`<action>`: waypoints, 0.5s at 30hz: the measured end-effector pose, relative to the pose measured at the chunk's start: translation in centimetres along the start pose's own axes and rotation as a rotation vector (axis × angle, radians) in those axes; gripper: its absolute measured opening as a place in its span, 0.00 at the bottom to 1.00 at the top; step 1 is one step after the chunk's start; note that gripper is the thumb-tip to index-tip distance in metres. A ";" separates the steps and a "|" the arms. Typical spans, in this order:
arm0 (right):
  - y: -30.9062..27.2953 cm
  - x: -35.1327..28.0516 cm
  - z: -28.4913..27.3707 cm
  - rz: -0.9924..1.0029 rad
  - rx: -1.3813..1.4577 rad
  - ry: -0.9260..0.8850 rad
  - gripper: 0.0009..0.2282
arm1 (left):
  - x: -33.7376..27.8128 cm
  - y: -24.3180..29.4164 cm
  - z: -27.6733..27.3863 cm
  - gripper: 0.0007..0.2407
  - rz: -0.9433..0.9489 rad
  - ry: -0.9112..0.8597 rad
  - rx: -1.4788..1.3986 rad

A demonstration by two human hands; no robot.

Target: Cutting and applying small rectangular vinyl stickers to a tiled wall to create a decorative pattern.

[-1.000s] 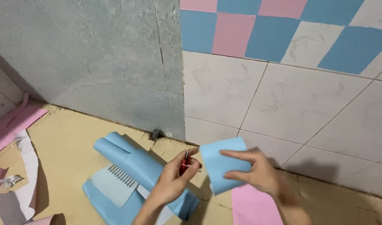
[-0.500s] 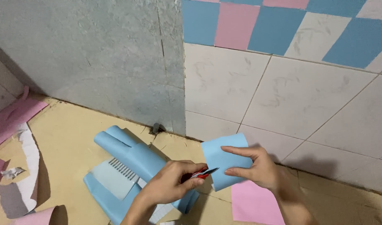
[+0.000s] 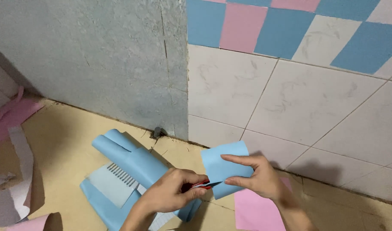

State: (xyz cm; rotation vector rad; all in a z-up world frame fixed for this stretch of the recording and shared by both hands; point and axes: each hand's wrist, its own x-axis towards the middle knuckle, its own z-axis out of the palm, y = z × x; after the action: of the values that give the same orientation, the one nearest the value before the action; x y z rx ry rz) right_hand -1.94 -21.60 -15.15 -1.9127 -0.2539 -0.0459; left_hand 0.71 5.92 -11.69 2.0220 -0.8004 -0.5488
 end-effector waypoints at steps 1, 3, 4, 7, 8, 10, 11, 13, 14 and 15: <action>-0.1 0.1 0.0 0.001 -0.001 0.001 0.26 | 0.0 0.1 0.0 0.06 0.001 -0.001 0.000; -0.4 0.1 -0.1 0.039 -0.005 -0.001 0.25 | 0.1 0.2 0.0 0.07 -0.015 -0.002 0.009; -0.4 0.1 0.0 0.041 -0.003 -0.001 0.25 | 0.1 0.1 0.1 0.07 -0.016 -0.003 0.009; -0.4 0.0 0.2 0.000 0.030 -0.013 0.25 | 0.0 -0.1 0.2 0.05 0.006 0.019 0.015; -0.4 0.0 0.2 0.013 0.014 -0.018 0.26 | 0.0 -0.1 0.2 0.06 -0.003 0.018 0.016; -0.5 0.0 0.1 0.028 -0.001 -0.023 0.26 | 0.0 -0.1 0.2 0.08 -0.014 0.016 0.016; -0.7 0.1 0.1 -0.013 -0.017 -0.045 0.26 | 0.0 -0.1 0.1 0.06 -0.007 0.010 0.020; -0.7 0.1 0.0 -0.052 -0.033 -0.066 0.26 | 0.1 -0.1 0.1 0.05 0.000 0.003 0.023; -0.7 0.1 0.0 -0.039 -0.026 -0.066 0.27 | 0.1 -0.1 0.1 0.05 -0.016 0.003 0.027; -0.7 0.1 0.0 -0.025 -0.019 -0.066 0.27 | 0.1 -0.1 0.0 0.06 -0.032 0.003 0.030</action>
State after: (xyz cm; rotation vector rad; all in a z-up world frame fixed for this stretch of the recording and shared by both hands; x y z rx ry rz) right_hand -2.01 -21.32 -14.50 -1.9317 -0.3230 -0.0021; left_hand 0.76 5.87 -11.77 2.0660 -0.7800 -0.5542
